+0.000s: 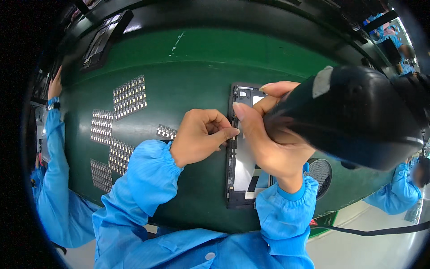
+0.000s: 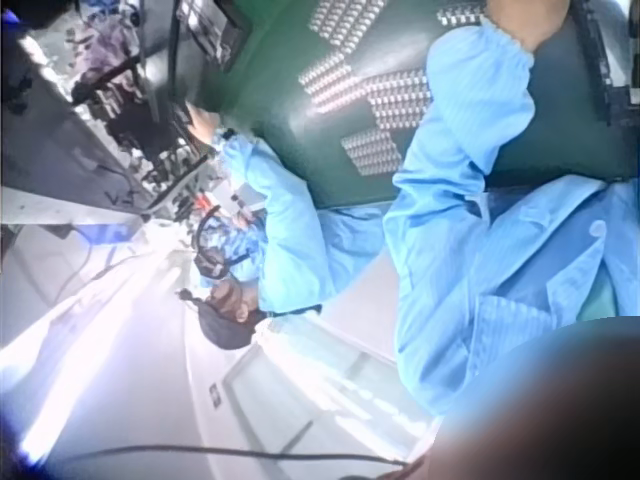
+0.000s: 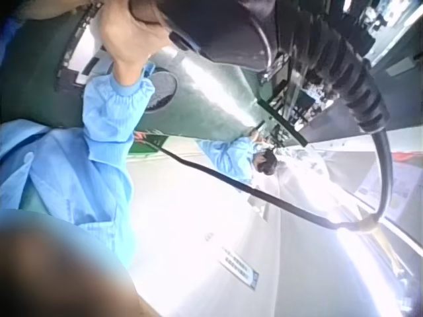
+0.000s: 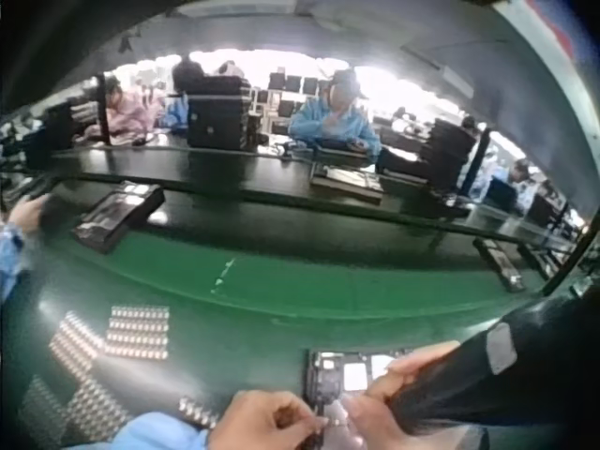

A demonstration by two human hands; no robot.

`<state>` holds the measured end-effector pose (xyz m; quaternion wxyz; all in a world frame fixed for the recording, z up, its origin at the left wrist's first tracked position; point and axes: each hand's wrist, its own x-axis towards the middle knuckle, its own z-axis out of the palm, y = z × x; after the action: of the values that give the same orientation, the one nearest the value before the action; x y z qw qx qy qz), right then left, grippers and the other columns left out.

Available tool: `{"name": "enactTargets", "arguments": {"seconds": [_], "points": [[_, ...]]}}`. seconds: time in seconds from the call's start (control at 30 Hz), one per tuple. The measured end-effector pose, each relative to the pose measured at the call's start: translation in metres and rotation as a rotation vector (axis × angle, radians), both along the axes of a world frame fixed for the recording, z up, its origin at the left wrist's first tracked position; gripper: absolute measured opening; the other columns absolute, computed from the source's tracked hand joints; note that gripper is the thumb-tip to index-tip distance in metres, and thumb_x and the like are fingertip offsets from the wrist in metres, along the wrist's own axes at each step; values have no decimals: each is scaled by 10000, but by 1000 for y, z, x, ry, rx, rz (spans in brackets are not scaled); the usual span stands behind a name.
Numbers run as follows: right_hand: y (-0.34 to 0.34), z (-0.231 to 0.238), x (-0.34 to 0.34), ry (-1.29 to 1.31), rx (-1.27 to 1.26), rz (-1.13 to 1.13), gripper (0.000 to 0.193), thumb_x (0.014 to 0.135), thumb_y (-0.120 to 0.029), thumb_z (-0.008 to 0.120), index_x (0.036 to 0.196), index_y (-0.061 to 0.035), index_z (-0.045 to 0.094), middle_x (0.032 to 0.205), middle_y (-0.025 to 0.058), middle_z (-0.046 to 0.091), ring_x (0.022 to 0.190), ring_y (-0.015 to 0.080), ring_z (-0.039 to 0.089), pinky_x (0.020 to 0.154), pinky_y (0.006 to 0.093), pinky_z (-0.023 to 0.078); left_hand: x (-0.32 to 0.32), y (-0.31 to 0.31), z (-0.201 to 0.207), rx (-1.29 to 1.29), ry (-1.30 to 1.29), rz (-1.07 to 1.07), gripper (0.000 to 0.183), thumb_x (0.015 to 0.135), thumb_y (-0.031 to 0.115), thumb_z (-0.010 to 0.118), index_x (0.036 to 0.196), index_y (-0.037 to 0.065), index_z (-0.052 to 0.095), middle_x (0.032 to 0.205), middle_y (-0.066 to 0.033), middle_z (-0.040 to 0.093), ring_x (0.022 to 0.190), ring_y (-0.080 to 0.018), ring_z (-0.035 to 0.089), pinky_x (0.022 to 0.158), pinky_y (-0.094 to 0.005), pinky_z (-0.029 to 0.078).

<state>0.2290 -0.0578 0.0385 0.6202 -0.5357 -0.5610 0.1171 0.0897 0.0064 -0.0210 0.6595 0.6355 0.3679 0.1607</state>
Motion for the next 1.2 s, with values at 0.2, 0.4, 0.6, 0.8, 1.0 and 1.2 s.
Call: {"name": "enactTargets", "arguments": {"seconds": [0.2,0.4,0.6,0.8,1.0,1.2], "points": [[2,-4,-4,46,-26,-19,388,721,121,672,1038,32,468,603,64,556,501,115,528,506,242,459,0,-1,-3,2,-4,6,145,807,103,694,762,-9,614,662,-35,626,585,-60,572,472,-205,439],[1,-1,-9,164,-8,-34,376,677,132,698,988,65,498,615,40,569,558,68,509,564,182,405,-1,-1,-5,21,-27,0,132,812,99,687,797,-20,631,660,-39,628,600,-66,577,480,-211,443],[-6,11,-3,-11,20,46,417,756,98,618,1090,-11,395,596,100,544,472,162,541,485,304,496,-13,5,18,501,-48,-141,201,757,104,711,928,10,665,708,-78,615,583,-132,575,512,-267,455],[-12,15,-7,5,2,113,435,764,63,637,1096,-15,367,599,100,536,476,170,546,481,303,493,-7,-7,19,483,9,-181,151,756,162,672,831,33,698,766,-98,610,663,-258,600,578,-357,464],[-12,17,-15,49,16,105,458,761,67,639,1105,-20,351,580,89,525,458,175,537,470,308,496,-7,-9,16,437,-65,-159,94,749,120,667,798,48,706,749,-96,603,631,-245,592,563,-359,460],[-12,15,-10,47,35,135,462,768,37,664,1105,-24,353,580,92,528,454,179,536,473,313,501,-5,-8,12,402,-139,-130,90,730,75,688,811,37,703,733,-95,598,602,-222,582,544,-329,460]]}}
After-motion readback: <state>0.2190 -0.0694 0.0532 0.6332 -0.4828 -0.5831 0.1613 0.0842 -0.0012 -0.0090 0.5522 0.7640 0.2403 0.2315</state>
